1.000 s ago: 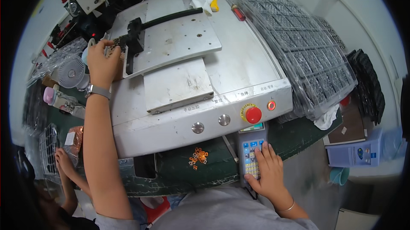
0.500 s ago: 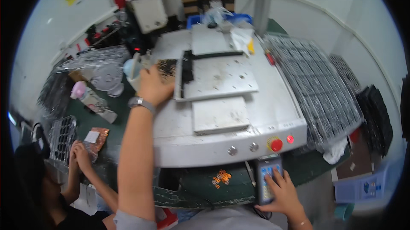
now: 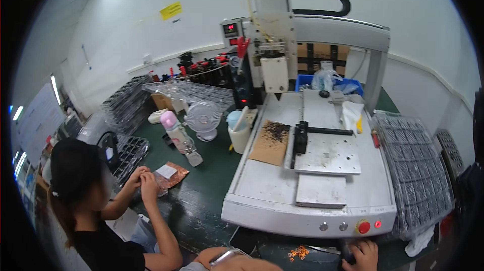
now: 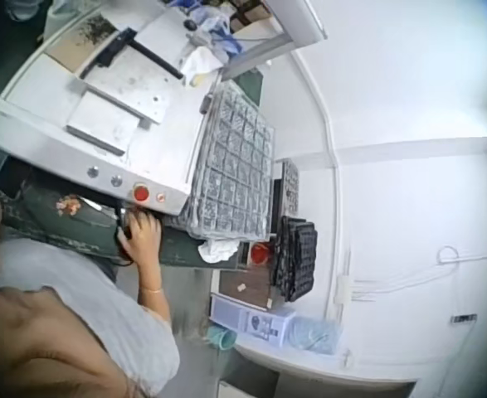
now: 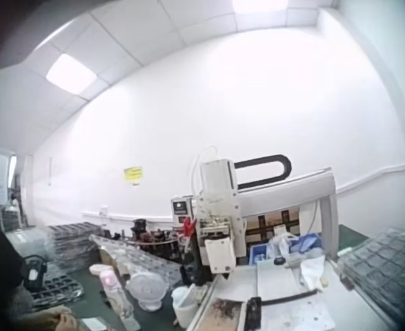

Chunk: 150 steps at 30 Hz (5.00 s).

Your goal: Operating an automated assembly machine and manually processing electronic components at a factory workstation.

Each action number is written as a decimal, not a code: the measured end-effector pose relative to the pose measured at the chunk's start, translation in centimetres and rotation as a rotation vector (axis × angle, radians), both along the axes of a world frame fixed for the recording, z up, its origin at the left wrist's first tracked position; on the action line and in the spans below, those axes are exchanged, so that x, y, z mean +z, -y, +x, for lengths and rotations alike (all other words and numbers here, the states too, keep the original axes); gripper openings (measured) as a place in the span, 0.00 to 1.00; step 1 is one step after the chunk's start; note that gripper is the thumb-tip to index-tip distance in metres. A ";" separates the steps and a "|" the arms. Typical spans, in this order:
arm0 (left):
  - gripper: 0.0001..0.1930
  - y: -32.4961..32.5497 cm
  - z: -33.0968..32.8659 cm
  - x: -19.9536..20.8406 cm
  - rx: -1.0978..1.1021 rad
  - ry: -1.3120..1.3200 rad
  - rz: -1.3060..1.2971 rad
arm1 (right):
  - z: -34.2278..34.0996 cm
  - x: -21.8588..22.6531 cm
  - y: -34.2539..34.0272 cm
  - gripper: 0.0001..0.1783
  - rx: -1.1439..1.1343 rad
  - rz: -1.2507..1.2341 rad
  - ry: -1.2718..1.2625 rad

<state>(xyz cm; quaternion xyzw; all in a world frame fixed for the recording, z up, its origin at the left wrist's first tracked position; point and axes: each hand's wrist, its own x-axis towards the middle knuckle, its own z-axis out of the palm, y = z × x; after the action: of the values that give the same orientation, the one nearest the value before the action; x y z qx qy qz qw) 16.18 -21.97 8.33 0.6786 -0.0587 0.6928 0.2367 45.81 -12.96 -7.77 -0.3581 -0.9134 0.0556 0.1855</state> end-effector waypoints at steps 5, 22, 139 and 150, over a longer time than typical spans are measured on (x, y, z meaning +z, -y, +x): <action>0.03 0.1 -0.4 -0.2 -0.149 0.046 0.062 | -2.5 -1.1 0.1 0.13 -0.112 0.274 -0.197; 0.03 0.5 4.1 -1.1 -0.053 0.361 -0.015 | -10.1 0.4 -1.7 0.32 0.209 0.356 -0.192; 0.25 -18.7 -12.6 -7.3 1.788 -0.747 -0.630 | 5.9 15.0 -6.7 0.15 -0.506 0.294 -0.852; 0.49 -8.3 -1.2 -2.7 0.564 -0.823 -0.421 | -6.1 9.7 0.1 0.10 -0.009 0.600 -0.642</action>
<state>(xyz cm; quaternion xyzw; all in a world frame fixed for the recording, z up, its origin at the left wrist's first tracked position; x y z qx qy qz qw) 15.02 -13.64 5.65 0.8212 0.3637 0.4030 0.1758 39.71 -13.03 1.91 -0.2569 -0.7837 -0.1043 0.5559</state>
